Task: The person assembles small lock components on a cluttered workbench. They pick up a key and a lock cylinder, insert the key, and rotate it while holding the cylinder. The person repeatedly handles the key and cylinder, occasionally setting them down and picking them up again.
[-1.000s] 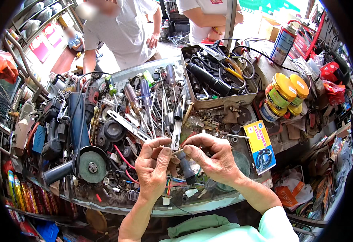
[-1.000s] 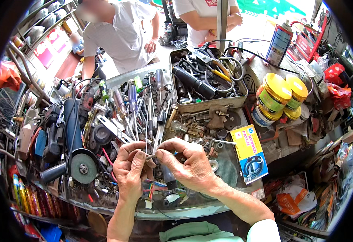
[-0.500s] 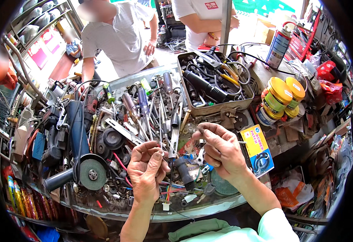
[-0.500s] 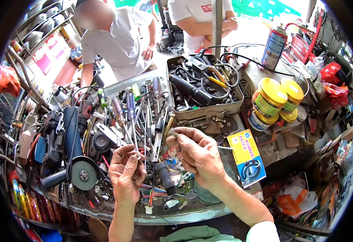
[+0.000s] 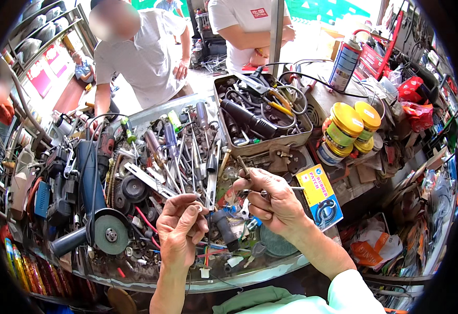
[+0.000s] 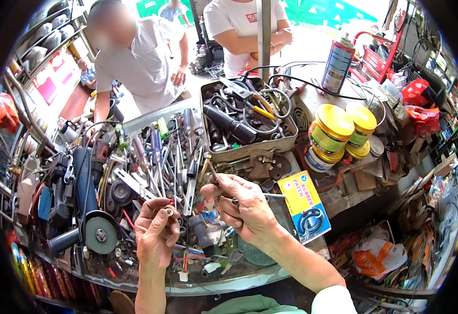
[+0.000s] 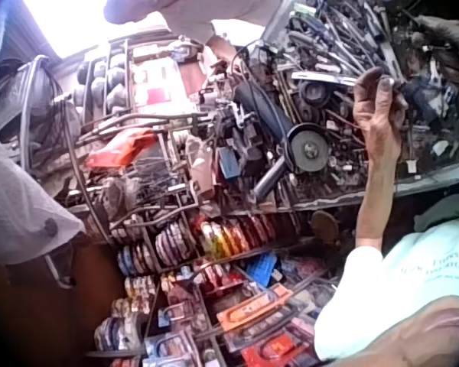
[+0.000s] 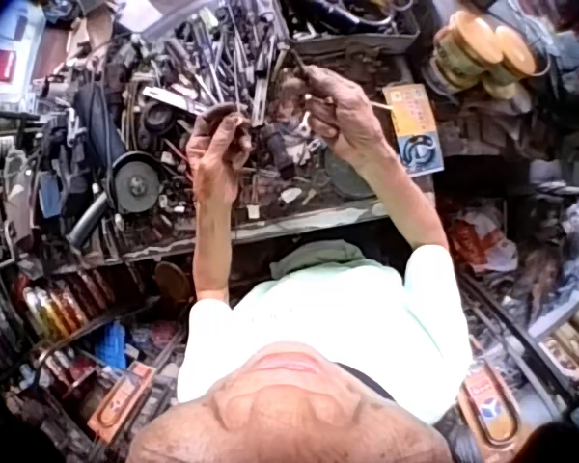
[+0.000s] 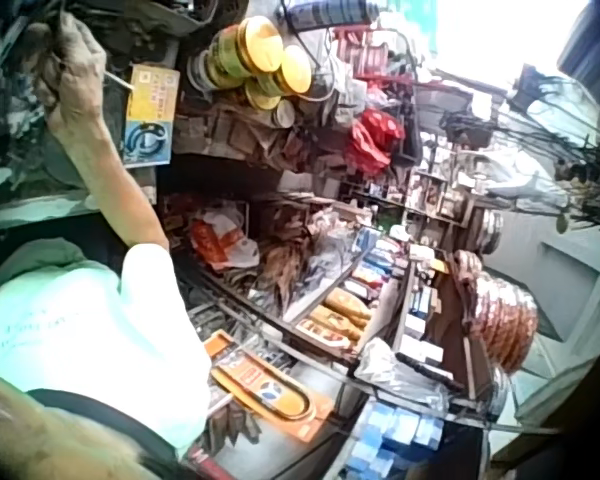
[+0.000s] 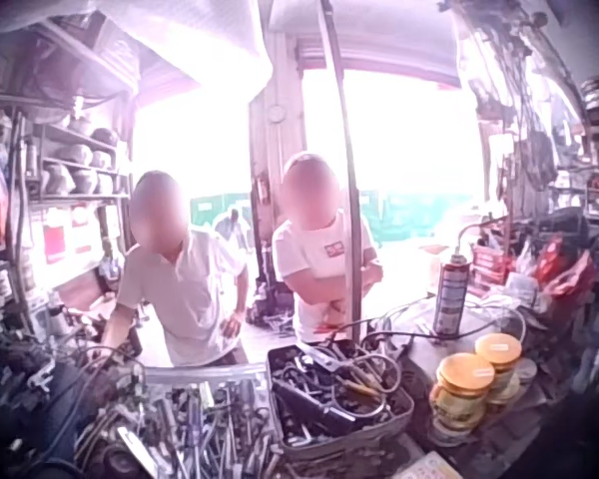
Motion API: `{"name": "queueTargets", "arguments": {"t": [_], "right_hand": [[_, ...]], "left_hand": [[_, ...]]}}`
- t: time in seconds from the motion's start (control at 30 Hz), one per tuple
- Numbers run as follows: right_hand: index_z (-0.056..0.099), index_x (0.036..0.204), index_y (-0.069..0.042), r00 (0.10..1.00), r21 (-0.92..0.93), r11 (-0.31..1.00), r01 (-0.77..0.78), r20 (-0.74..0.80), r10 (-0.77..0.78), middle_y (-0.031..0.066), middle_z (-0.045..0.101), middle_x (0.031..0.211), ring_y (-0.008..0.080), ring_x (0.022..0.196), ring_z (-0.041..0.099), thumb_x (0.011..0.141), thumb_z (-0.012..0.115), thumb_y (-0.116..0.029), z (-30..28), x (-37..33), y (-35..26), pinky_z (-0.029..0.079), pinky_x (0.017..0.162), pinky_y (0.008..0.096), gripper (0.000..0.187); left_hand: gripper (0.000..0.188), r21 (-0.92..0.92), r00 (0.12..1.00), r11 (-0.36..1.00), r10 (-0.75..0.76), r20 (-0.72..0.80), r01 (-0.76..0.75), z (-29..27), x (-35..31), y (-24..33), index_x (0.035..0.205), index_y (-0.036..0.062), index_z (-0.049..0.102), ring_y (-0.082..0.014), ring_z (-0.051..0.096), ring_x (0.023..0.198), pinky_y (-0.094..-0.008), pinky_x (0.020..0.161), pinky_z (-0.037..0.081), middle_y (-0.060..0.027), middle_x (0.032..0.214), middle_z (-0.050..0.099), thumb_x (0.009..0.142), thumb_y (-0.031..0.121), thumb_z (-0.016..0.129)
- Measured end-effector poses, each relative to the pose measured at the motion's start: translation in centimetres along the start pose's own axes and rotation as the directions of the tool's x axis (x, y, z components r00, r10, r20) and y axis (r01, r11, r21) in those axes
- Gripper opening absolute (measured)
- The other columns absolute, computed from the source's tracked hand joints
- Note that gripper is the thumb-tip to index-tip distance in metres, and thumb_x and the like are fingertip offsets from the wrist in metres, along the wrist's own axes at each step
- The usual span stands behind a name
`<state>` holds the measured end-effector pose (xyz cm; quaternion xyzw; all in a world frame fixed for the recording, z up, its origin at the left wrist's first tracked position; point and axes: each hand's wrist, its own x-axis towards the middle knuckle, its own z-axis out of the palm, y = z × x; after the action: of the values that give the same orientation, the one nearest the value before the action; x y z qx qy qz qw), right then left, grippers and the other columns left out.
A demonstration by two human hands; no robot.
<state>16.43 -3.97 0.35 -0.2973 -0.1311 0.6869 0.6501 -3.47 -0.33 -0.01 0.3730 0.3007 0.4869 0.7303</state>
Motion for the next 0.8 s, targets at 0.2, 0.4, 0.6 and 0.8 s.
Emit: {"name": "queueTargets", "arguments": {"t": [0.2, 0.4, 0.6, 0.8], "right_hand": [[0.056, 0.096, -0.002, 0.993, -0.165, 0.981, -0.101, 0.035, 0.109, 0.0071, 0.064, 0.08, 0.0007, 0.04, 0.029, 0.093, 0.054, -0.022, 0.7, -0.5, 0.8, 0.024, 0.036, 0.018, 0.02], [0.057, 0.093, -0.002, 0.992, -0.247, 0.962, -0.12, 0.006, 0.125, 0.0071, 0.063, 0.078, 0.0011, 0.04, 0.028, 0.093, 0.053, -0.021, 1.9, -0.8, 0.8, 0.023, 0.037, 0.0192, 0.019], [0.05, 0.11, 0.012, 0.994, 0.089, 0.99, -0.107, 0.027, 0.105, 0.0198, 0.06, 0.107, 0.0266, 0.099, 0.062, 0.096, 0.04, -0.02, 0.5, -0.2, 1.5, 0.052, 0.087, 0.0371, 0.036], [0.048, 0.115, 0.006, 0.982, 0.064, 0.99, -0.123, 0.15, 0.113, 0.0204, 0.05, 0.13, 0.0281, 0.122, 0.049, 0.099, 0.04, -0.022, 1.9, -1.0, 2.8, 0.041, 0.102, 0.0415, 0.033]], "left_hand": [[0.017, 0.029, 0.999, 0.999, -0.041, 0.032, 0.04, 0.0, -0.2, 0.1, 0.101, -0.0004, 0.059, -0.0095, 0.058, 0.057, -0.0172, 0.04, 0.033, -0.0091, 0.079, 0.065, 0.088, 0.008, 0.065], [0.012, 0.152, 1.0, 0.988, -0.011, 0.017, 0.008, 0.3, -0.5, 0.2, 0.096, -0.001, 0.059, -0.007, 0.053, 0.055, -0.0174, 0.042, 0.034, -0.0063, 0.078, 0.063, 0.085, 0.004, 0.062], [0.014, 0.188, 0.988, 0.971, -0.152, 0.018, 0.145, 0.9, -0.9, 0.5, 0.086, -0.0002, 0.059, -0.0043, 0.039, 0.045, -0.0177, 0.04, 0.025, -0.0014, 0.062, 0.053, 0.086, 0.013, 0.054], [0.014, 0.652, 0.946, 0.689, 0.179, 0.27, -0.317, 2.4, -1.6, -1.8, 0.094, 0.0019, 0.061, -0.0049, 0.052, 0.056, -0.0199, 0.05, 0.042, 0.0002, 0.072, 0.062, 0.082, 0.0, 0.067]]}}
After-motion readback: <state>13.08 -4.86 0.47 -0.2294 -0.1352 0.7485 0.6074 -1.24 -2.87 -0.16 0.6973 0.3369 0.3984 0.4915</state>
